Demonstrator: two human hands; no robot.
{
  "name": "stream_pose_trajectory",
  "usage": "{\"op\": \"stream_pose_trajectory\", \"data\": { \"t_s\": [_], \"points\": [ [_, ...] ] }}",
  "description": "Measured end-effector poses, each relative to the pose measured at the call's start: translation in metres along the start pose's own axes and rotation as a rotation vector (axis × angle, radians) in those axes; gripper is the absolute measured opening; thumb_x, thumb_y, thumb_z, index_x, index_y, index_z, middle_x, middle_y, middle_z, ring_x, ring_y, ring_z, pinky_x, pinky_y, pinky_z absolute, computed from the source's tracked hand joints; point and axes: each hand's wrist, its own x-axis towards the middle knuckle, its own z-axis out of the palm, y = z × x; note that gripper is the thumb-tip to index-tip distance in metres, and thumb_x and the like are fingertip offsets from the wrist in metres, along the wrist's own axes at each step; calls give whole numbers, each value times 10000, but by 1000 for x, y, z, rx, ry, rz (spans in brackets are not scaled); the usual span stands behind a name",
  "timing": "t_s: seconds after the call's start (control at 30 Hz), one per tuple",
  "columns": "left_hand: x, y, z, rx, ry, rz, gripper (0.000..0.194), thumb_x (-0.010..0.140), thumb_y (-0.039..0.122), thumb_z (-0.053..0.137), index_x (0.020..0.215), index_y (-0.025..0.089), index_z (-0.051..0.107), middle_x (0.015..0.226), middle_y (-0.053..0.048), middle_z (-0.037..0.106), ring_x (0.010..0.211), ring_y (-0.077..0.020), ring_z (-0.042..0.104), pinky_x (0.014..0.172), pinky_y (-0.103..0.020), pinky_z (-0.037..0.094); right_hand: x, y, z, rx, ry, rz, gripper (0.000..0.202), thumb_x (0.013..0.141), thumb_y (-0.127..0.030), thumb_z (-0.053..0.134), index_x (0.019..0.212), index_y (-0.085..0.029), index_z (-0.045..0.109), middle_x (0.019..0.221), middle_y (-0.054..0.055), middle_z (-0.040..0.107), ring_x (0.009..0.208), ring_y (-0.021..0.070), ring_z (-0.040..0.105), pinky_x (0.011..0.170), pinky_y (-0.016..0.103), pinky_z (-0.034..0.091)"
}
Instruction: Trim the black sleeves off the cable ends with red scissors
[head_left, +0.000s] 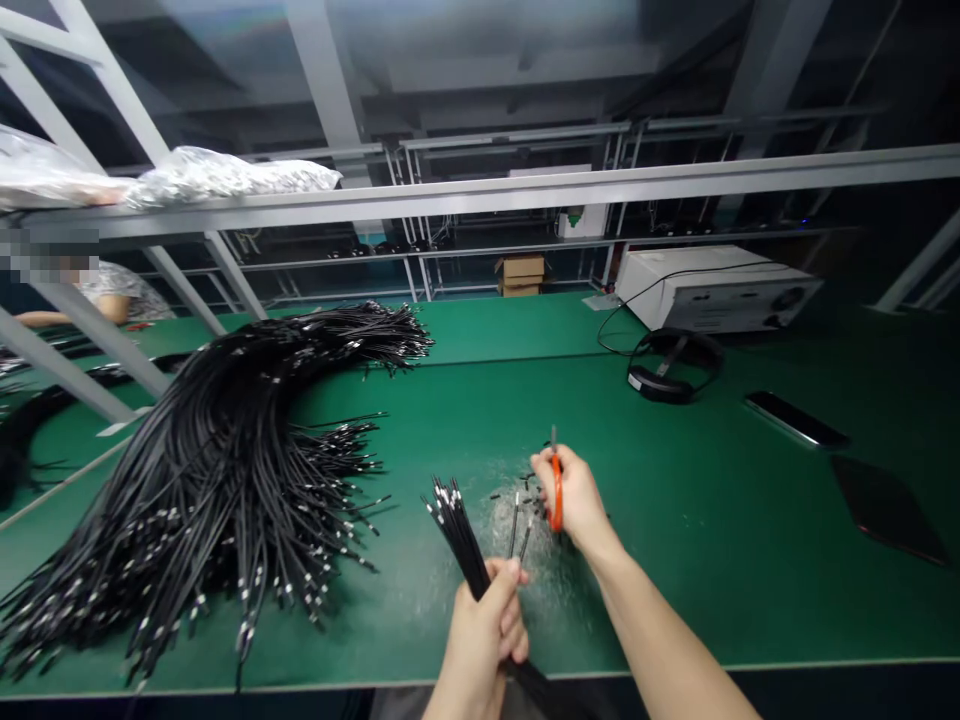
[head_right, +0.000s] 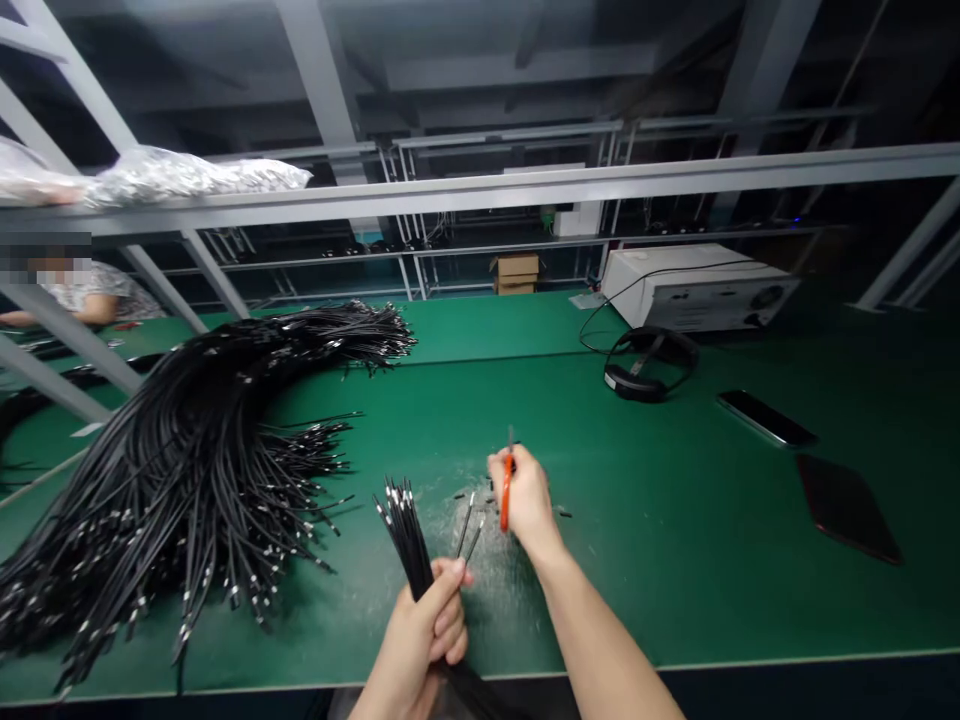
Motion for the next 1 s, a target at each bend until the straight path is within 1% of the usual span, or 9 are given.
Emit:
{"op": "stream_pose_trajectory", "data": {
  "t_s": [0.1,0.2,0.3,0.37,0.5,0.63,0.77,0.9,1.0],
  "points": [
    [-1,-1,-18,-5,29,-6,410,615,554,679,629,158,574,324,143,258,245,-15,157,252,-165,254,-2,12,-13,-106,81,-32,278,754,-448,537,665,-191,479,573,1,518,535,139,509,513,231,364],
    [7,-1,-23,-17,38,45,415,615,563,674,646,159,582,319,143,262,241,-17,161,250,-171,262,-18,20,-15,-157,52,-65,287,732,-424,573,593,-194,475,534,4,506,523,146,504,507,236,356],
    [20,3,-17,18,15,50,390,643,534,672,669,154,584,321,138,278,240,-18,179,257,-169,271,-38,23,-2,-83,-40,-32,310,822,-486,448,817,-191,543,562,-8,534,452,131,503,431,217,359],
    [27,3,-9,45,-8,26,355,661,491,679,690,149,589,327,129,310,244,-21,210,270,-169,291,-43,22,7,70,-129,77,399,841,-546,392,972,-190,516,523,-33,511,393,122,478,368,202,349],
    [36,-4,7,67,-105,-40,321,667,438,692,699,129,610,362,72,454,258,-49,343,320,-214,394,-33,20,9,230,-147,146,433,810,-586,440,915,-171,509,459,-64,443,366,101,442,347,179,338],
    [43,-15,17,11,-37,-23,344,596,395,758,721,92,654,567,-28,633,359,-85,503,375,-226,446,-25,19,-9,100,-193,-46,326,854,-484,442,798,-169,505,545,-38,493,438,98,477,434,194,387],
    [48,-19,22,11,84,29,386,530,430,789,680,101,653,491,31,561,286,-48,431,293,-177,338,-27,15,-21,-218,-130,-412,236,901,-308,399,743,-176,514,739,28,562,625,125,534,591,226,406],
    [43,-21,26,-39,17,18,424,564,441,768,802,102,675,514,16,583,311,-58,468,325,-180,359,-27,13,-23,-234,-99,-366,195,908,-269,398,760,-188,498,717,13,561,621,124,537,596,216,406],
    [34,-22,26,-23,-73,41,559,510,370,817,973,117,633,554,-36,660,438,-161,607,432,-249,472,-22,13,-18,-264,19,-321,177,907,-270,399,773,-192,483,720,9,554,638,131,542,602,219,403]
  ]
}}
